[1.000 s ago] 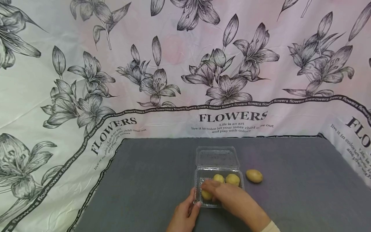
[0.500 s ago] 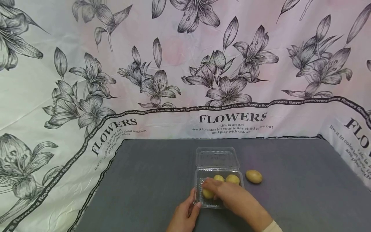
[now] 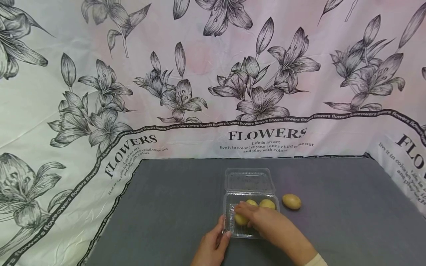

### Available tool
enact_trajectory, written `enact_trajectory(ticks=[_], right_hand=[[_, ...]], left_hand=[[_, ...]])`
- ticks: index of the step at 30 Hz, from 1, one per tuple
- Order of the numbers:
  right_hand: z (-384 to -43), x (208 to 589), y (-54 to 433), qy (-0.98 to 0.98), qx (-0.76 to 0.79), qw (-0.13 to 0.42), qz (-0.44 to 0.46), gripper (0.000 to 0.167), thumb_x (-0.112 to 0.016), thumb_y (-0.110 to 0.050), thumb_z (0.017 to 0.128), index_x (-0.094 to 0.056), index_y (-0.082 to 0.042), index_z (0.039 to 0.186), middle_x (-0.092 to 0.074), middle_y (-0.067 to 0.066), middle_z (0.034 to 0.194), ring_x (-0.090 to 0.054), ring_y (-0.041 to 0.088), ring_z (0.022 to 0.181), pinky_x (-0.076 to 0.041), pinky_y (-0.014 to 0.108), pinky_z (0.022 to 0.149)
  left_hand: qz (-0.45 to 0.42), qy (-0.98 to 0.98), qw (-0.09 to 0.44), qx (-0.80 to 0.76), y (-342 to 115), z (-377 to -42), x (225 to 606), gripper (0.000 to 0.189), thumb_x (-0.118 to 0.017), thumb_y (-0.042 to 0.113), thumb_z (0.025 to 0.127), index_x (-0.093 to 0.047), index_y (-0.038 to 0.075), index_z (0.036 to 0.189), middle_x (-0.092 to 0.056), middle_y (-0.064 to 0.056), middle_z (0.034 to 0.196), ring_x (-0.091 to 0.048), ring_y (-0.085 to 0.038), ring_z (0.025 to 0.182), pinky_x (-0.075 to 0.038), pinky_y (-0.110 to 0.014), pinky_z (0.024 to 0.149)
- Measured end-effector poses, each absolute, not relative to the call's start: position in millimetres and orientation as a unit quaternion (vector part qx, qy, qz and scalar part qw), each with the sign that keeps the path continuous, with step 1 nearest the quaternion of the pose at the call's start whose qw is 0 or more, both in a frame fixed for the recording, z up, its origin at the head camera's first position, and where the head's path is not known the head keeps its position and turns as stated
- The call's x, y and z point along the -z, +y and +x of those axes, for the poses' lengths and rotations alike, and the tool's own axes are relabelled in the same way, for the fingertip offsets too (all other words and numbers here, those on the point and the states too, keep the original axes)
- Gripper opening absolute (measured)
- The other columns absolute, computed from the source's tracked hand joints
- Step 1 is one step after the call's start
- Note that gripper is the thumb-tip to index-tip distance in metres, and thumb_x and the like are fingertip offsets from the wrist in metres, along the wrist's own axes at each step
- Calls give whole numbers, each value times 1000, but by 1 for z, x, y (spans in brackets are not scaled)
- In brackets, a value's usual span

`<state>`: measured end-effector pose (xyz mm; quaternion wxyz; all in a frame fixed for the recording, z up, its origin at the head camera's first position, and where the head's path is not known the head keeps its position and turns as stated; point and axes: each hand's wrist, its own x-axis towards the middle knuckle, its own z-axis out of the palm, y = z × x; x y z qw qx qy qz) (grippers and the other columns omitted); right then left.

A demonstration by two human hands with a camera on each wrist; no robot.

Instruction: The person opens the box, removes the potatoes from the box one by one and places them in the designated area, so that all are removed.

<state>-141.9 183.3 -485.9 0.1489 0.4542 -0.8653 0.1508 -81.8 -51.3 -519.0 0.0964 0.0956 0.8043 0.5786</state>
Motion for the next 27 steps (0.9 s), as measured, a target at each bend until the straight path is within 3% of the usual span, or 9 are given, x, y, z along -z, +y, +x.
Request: enact_trajectory(ticks=[10,17,22,27], right_hand=[[-136,483,188,-878,-172,129,427,67,-91,-3,77,-65,-10,139,-74,10,129,-76,18,89,-63,28,72],[-136,479,193,-882,-179,108,422,67,-88,1,80,-63,-9,141,-70,15,138,-76,25,105,-64,32,82],[-136,479,196,-883,-174,125,418,67,-88,1,78,-65,-9,140,-71,11,137,-73,27,115,-64,37,88],[-138,481,198,-883,-168,132,418,71,-89,4,76,-64,-10,141,-71,12,137,-73,28,115,-64,37,87]], left_hand=[[96,801,104,-581,-51,-82,519,65,-61,23,109,-36,-14,157,-42,-29,159,-49,-38,143,-43,-48,114],[114,800,73,-585,-51,-79,522,64,-61,21,109,-36,-16,155,-43,-30,157,-49,-38,143,-42,-46,116],[119,798,61,-588,-50,-78,522,63,-61,21,109,-37,-15,155,-44,-31,157,-50,-37,142,-43,-44,116],[117,800,59,-585,-50,-79,523,63,-62,21,108,-38,-15,154,-44,-31,156,-51,-38,141,-45,-45,114]])
